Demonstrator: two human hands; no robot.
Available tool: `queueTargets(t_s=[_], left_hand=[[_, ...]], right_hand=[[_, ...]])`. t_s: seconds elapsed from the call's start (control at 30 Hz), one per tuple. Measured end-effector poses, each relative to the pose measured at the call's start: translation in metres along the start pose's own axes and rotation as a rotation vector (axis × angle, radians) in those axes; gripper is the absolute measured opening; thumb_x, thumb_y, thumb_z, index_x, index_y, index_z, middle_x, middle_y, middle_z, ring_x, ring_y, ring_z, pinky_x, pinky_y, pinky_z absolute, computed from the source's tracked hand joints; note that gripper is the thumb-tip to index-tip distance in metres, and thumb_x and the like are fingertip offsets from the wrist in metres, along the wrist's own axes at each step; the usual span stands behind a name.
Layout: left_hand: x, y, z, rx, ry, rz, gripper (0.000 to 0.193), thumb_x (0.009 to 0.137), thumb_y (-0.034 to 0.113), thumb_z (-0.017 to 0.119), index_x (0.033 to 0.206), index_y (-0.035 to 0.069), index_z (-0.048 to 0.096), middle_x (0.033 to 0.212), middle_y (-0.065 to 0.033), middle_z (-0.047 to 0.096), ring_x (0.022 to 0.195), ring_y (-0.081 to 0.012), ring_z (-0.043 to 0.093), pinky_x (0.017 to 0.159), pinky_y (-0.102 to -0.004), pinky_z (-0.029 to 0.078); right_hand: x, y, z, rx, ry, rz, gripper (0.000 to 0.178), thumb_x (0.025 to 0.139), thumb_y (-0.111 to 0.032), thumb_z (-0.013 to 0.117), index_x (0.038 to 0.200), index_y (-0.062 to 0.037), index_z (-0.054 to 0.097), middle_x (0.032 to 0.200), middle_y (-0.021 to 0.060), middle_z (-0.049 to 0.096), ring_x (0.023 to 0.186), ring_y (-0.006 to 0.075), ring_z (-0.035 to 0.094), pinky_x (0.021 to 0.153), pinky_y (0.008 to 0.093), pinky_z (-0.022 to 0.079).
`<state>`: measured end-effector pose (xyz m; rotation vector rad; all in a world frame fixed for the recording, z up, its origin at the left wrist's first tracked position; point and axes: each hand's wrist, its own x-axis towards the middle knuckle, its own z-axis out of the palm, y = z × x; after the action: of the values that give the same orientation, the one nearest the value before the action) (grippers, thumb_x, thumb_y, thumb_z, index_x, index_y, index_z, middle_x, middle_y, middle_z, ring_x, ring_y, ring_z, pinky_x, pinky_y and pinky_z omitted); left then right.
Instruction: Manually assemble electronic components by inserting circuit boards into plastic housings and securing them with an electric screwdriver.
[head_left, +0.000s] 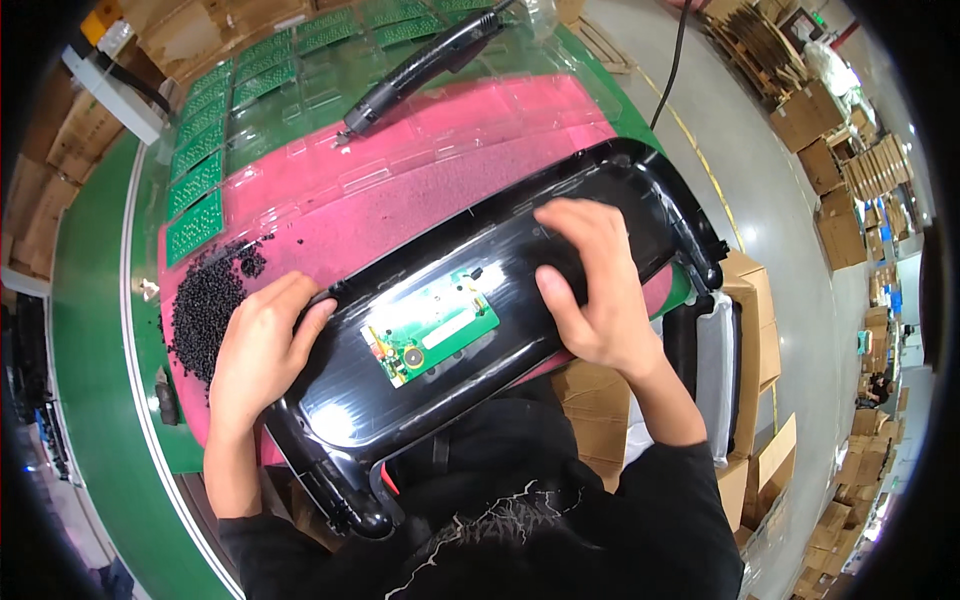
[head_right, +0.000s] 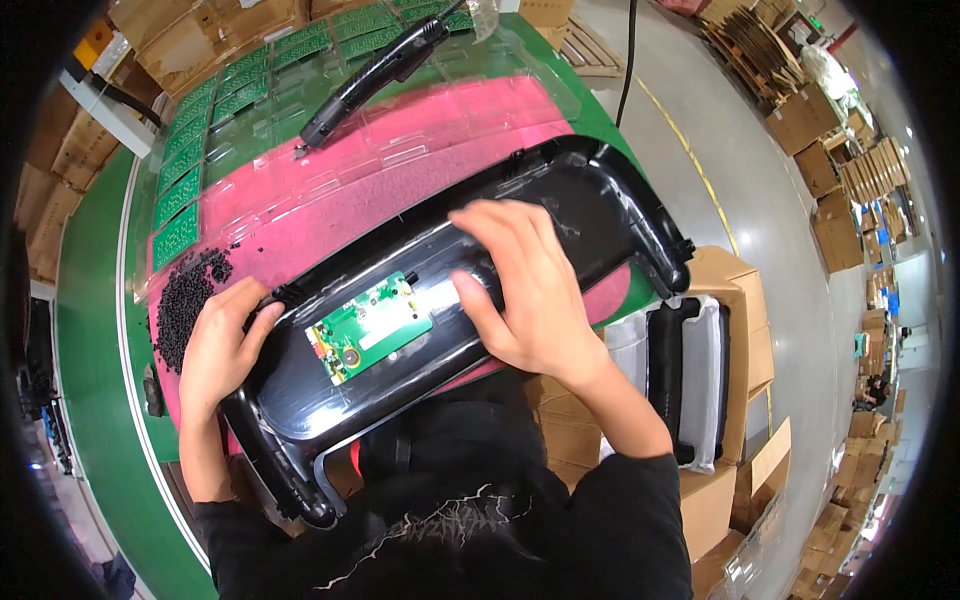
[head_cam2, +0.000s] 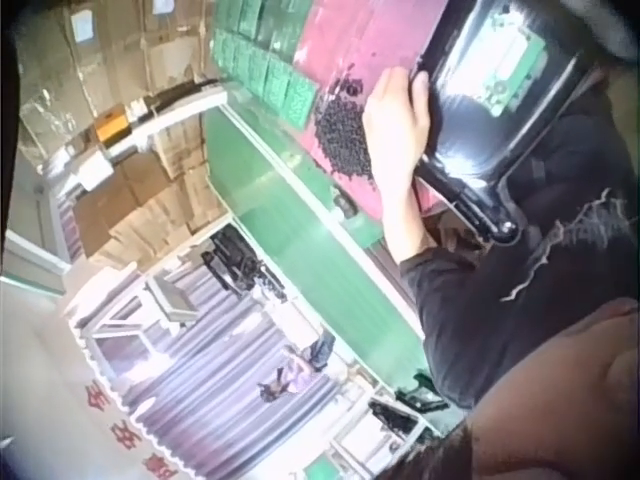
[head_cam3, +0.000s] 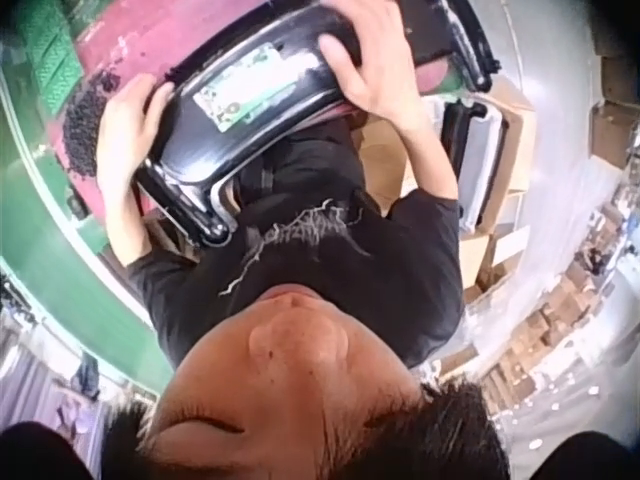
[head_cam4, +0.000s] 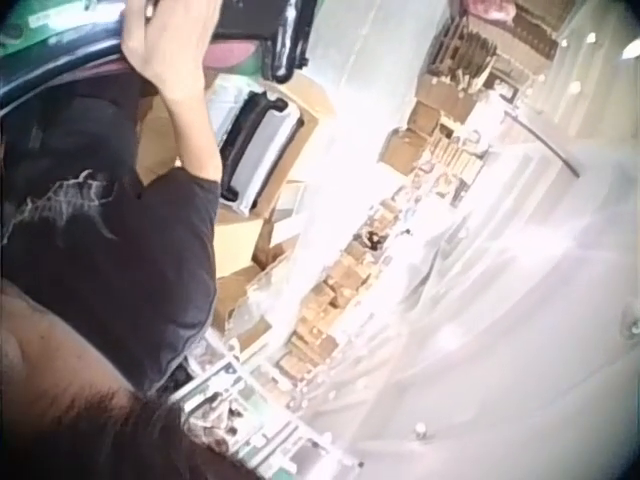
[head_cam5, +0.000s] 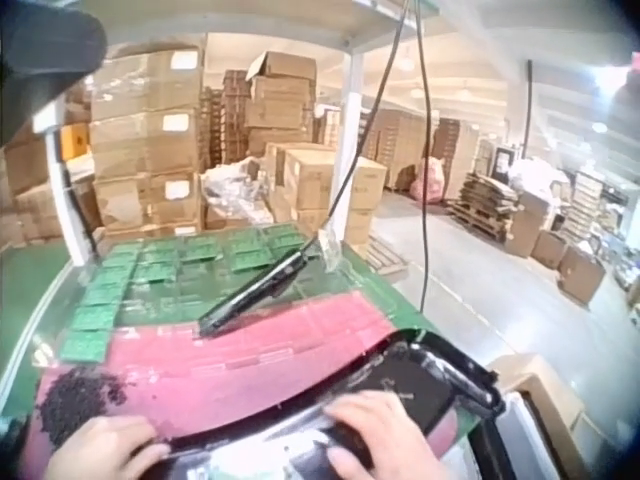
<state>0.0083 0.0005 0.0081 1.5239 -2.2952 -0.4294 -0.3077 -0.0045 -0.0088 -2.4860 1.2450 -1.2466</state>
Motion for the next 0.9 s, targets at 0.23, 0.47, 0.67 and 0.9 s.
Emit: queueTargets(t_s=[0.23, 0.47, 0.67, 0.9], left_hand=[[-0.005, 0.014, -0.004, 0.013, 0.029, 0.004, 0.014, 0.084, 0.008, 0.063, 0.083, -0.005, 0.056, 0.077, -0.0195, 0.053, 0.071, -0.0393, 0.056, 0.061, -0.0433, 0.043], [-0.111, 0.006, -0.044, 0.271, 0.504, -0.080, 0.022, 0.094, -0.001, 0.052, 0.113, -0.007, 0.061, 0.107, -0.0167, 0.065, 0.097, -0.0234, 0.062, 0.087, -0.0291, 0.046], [-0.189, -0.064, -0.078, 0.323, 1.396, -0.275, 0.032, 0.087, 0.026, 0.067, 0.069, 0.002, 0.057, 0.064, -0.0081, 0.056, 0.055, -0.0194, 0.047, 0.053, -0.0356, 0.041], [-0.258, -0.136, -0.092, 0.394, 1.289, -0.252, 0.035, 0.081, 0.035, 0.072, 0.076, 0.004, 0.057, 0.068, -0.0072, 0.055, 0.058, -0.0203, 0.049, 0.054, -0.0358, 0.042]], right_hand=[[-0.119, 0.016, -0.032, -0.331, 0.180, 0.246, 0.043, 0.080, -0.011, 0.059, 0.121, 0.0005, 0.050, 0.130, 0.0209, 0.045, 0.121, 0.0350, 0.039, 0.104, 0.0447, 0.029], [-0.262, 0.115, -0.081, -0.535, 0.514, 0.819, 0.047, 0.086, -0.008, 0.058, 0.129, 0.0005, 0.040, 0.129, 0.0190, 0.042, 0.119, 0.0301, 0.041, 0.096, 0.0380, 0.035], [-0.451, 0.162, -0.024, -0.763, 0.049, 1.528, 0.091, 0.075, -0.026, 0.075, 0.144, 0.0001, 0.021, 0.145, 0.0263, 0.026, 0.126, 0.0475, 0.034, 0.105, 0.0531, 0.032], [-0.587, 0.157, 0.115, -0.316, -0.276, 2.078, 0.103, 0.075, -0.042, 0.073, 0.149, -0.0038, 0.012, 0.153, 0.0301, 0.007, 0.134, 0.0531, 0.024, 0.110, 0.0570, 0.028]])
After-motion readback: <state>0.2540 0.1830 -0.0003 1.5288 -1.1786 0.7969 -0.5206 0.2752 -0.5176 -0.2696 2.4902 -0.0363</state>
